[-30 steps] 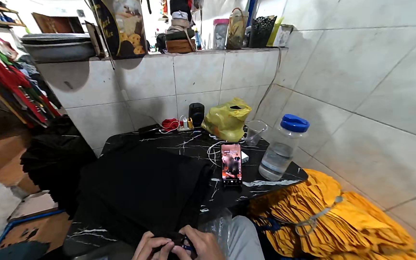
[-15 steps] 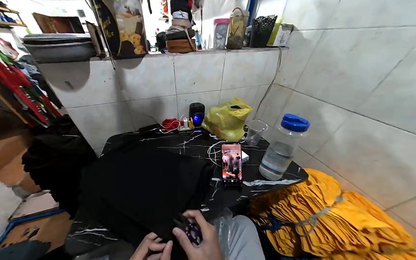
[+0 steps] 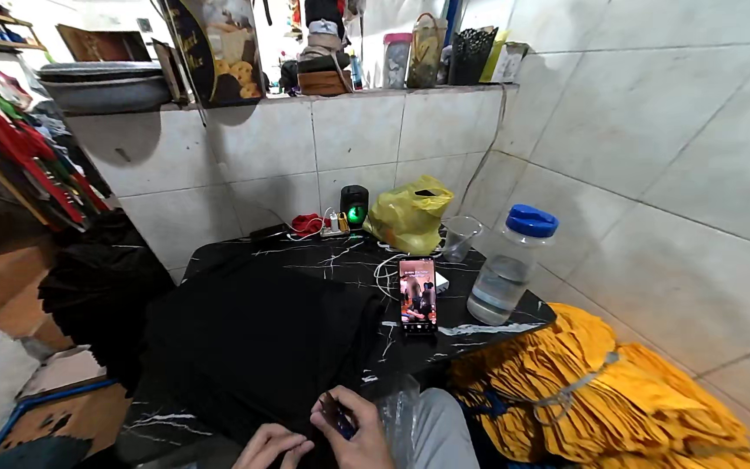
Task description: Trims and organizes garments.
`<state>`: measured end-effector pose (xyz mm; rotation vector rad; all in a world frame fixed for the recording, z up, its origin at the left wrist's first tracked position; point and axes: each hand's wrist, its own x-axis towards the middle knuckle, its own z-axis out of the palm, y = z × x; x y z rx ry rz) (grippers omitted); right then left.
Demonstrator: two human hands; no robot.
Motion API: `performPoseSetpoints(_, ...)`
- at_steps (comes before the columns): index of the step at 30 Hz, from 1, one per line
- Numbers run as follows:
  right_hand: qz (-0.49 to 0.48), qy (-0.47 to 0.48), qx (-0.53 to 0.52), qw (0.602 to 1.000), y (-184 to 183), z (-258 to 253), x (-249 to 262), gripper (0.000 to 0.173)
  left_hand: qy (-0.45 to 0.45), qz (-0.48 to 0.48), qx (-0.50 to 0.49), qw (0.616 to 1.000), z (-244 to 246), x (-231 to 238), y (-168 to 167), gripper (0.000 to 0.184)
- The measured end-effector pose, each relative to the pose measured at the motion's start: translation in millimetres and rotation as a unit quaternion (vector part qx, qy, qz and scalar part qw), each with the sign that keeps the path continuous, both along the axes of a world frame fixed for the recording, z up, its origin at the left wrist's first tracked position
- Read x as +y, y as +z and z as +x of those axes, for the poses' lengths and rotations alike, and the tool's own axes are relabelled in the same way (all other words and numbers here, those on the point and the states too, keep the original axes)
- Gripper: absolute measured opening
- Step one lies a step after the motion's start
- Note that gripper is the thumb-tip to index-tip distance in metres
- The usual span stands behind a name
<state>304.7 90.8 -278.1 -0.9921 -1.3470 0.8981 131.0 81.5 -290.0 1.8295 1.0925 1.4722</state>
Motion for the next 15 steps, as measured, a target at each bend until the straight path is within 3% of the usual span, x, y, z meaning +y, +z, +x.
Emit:
performPoseSetpoints(3, -0.023, 0.017, 0.004, 1.0, 1.0, 0.1, 0.1, 0.015, 0.025, 0.038, 0.062, 0.997, 0.2, -0.1, 4.9, 0.007)
performPoseSetpoints(6, -0.044, 0.031, -0.058, 0.997, 0.1, -1.4, -0.3, 0.028, 0.041, 0.053, 0.109, 0.992, 1.5, 0.4, -1.3, 0.012)
performPoseSetpoints(8, -0.037, 0.022, -0.077, 0.996, 1.0, -3.4, -1.8, 0.026, 0.052, 0.057, 0.137, 0.988, 3.0, 1.0, -4.1, 0.014)
performPoseSetpoints(15, -0.085, -0.001, 0.068, 0.994, 7.4, -5.4, -4.3, 0.012, 0.074, 0.008, 0.009, 0.997, 12.4, -2.1, 8.5, 0.006)
